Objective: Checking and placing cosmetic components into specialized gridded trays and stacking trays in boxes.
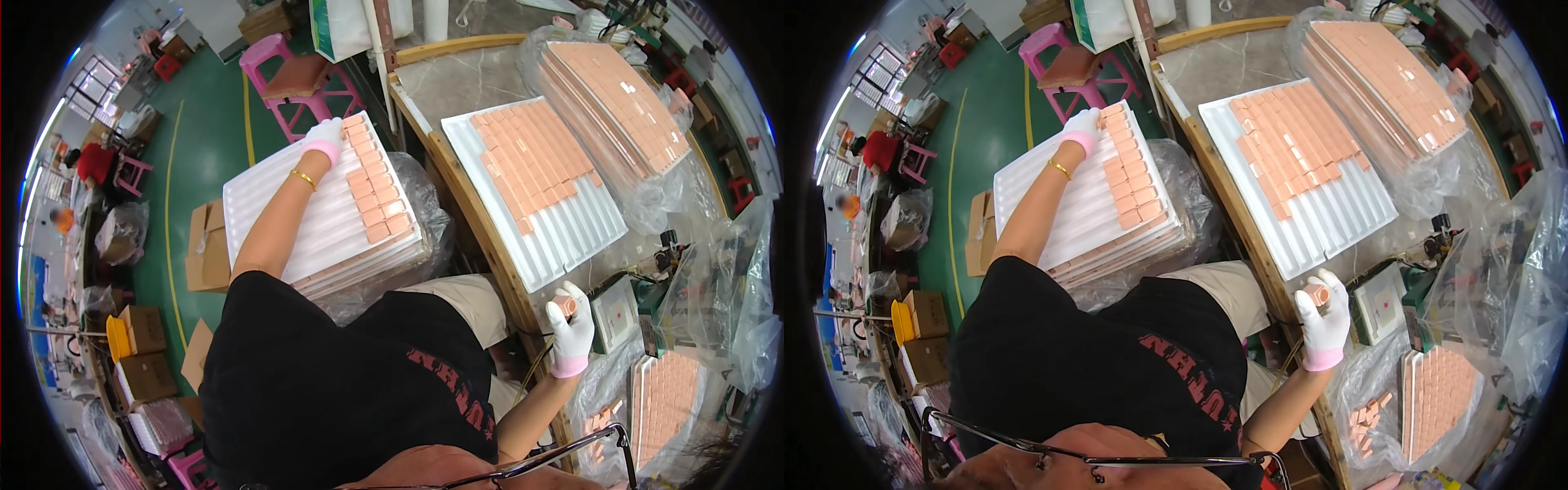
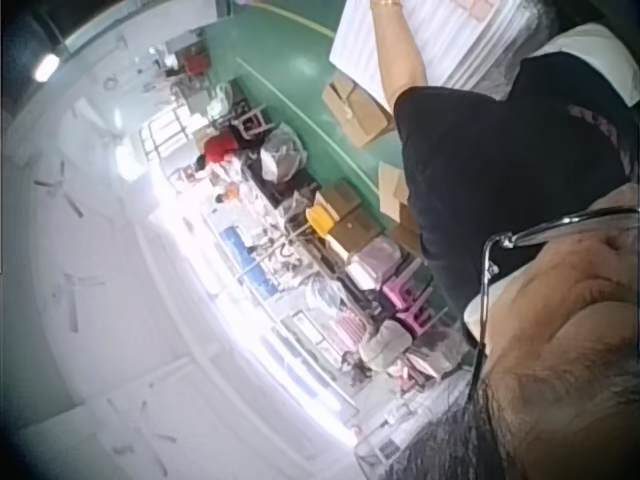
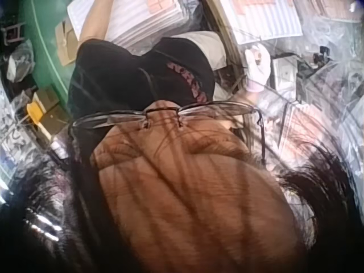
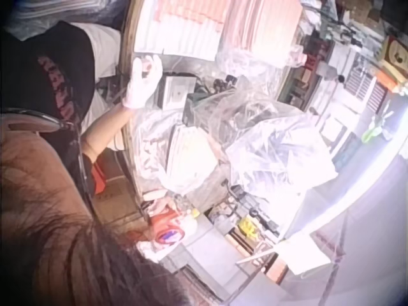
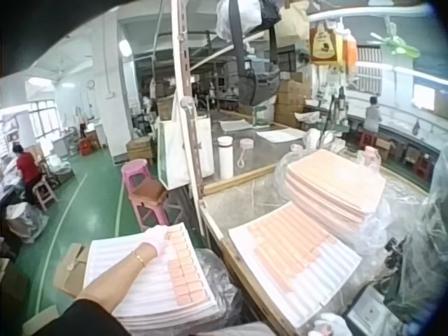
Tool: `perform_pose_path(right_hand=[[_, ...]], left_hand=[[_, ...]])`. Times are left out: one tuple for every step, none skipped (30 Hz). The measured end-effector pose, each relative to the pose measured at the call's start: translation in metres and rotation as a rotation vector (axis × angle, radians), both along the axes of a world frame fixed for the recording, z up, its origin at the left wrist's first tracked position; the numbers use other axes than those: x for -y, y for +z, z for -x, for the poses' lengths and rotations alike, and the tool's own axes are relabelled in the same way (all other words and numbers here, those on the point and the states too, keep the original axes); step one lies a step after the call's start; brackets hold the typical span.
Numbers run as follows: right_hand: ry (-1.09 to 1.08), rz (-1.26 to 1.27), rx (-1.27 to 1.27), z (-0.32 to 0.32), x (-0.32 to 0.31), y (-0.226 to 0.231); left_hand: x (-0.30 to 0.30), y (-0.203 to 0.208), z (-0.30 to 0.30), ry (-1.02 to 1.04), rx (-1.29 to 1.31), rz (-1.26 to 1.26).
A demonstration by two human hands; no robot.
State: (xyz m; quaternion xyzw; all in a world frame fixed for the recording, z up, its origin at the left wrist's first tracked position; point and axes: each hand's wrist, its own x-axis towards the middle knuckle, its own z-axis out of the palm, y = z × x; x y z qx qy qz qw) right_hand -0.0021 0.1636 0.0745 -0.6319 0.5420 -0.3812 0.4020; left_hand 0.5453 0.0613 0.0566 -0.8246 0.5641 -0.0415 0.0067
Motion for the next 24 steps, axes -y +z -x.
perform_pose_path(right_hand=[[0.003, 0.018, -0.008, -0.002, 0.0, 0.002], [-0.001, 0.019, -0.011, -0.002, 0.0, 0.001], [0.001, 0.014, -0.007, -0.001, 0.001, 0.0], [0.004, 0.007, -0.002, -0.001, 0.001, -0.001], [0.006, 0.006, -0.003, -0.001, 0.0, -0.001], [-0.037, 0.011, 0.027, -0.003, 0.0, -0.001], [-0.079, 0.018, 0.057, -0.004, 0.0, -0.001], [-0.079, 0.015, 0.054, -0.007, 0.0, -0.001], [-0.063, 0.045, 0.082, -0.01, 0.001, 0.002], [-0.048, 0.074, 0.111, -0.015, 0.002, 0.003], [-0.033, 0.104, 0.093, -0.022, 0.004, 0.003], [-0.016, 0.136, 0.073, -0.031, 0.005, 0.003], [0.007, 0.146, 0.078, -0.045, 0.004, 0.009], [0.049, 0.171, 0.138, -0.058, 0.006, 0.002], [0.106, 0.167, 0.119, -0.072, 0.007, 0.001], [0.19, 0.211, 0.131, -0.087, 0.008, 0.006], [0.255, 0.261, 0.103, -0.1, 0.011, 0.004], [0.312, 0.16, 0.164, -0.114, 0.009, 0.014], [0.314, 0.234, 0.063, -0.123, 0.011, 0.014], [0.314, 0.308, -0.037, -0.13, 0.012, 0.014], [0.309, 0.307, -0.039, -0.132, 0.013, 0.014], [0.303, 0.327, -0.084, -0.133, 0.013, 0.015], [0.295, 0.348, -0.133, -0.133, 0.013, 0.014], [0.298, 0.382, -0.166, -0.13, 0.013, 0.013]], left_hand=[[0.002, -0.005, -0.001, 0.071, -0.064, 0.01], [0.003, -0.012, -0.002, 0.142, -0.129, 0.019], [0.001, -0.025, -0.009, 0.139, -0.131, 0.019], [-0.005, -0.038, -0.017, 0.034, -0.122, 0.093], [-0.01, -0.05, -0.024, -0.069, -0.113, 0.167], [-0.012, -0.047, -0.016, -0.074, -0.117, 0.163], [-0.016, -0.035, 0.0, -0.025, -0.191, 0.107], [-0.021, -0.025, 0.015, 0.029, -0.265, 0.051], [-0.028, -0.018, 0.027, 0.031, -0.265, 0.048], [-0.034, -0.012, 0.039, 0.027, -0.119, 0.25], [-0.038, -0.008, 0.052, 0.022, 0.03, 0.45], [-0.039, -0.008, 0.063, -0.188, -0.16, 0.629], [-0.039, -0.007, 0.081, -0.4, -0.351, 0.802], [-0.045, 0.021, 0.13, -0.376, -0.78, 0.535], [-0.057, 0.016, 0.165, -0.407, -1.274, 0.405], [-0.063, 0.019, 0.191, -0.578, -1.565, 0.178], [-0.076, 0.025, 0.215, -0.53, -1.778, -0.009], [-0.087, 0.031, 0.232, -0.475, -1.981, -0.207], [-0.092, 0.024, 0.24, -0.421, -2.229, -0.295], [-0.094, 0.012, 0.243, -0.356, -2.472, -0.389], [-0.088, 0.011, 0.237, -0.496, -2.516, -0.412], [-0.089, 0.014, 0.226, -0.453, -2.265, -0.358], [-0.086, 0.025, 0.214, -0.346, -2.081, -0.243], [-0.083, 0.032, 0.197, -0.24, -1.888, -0.129]])
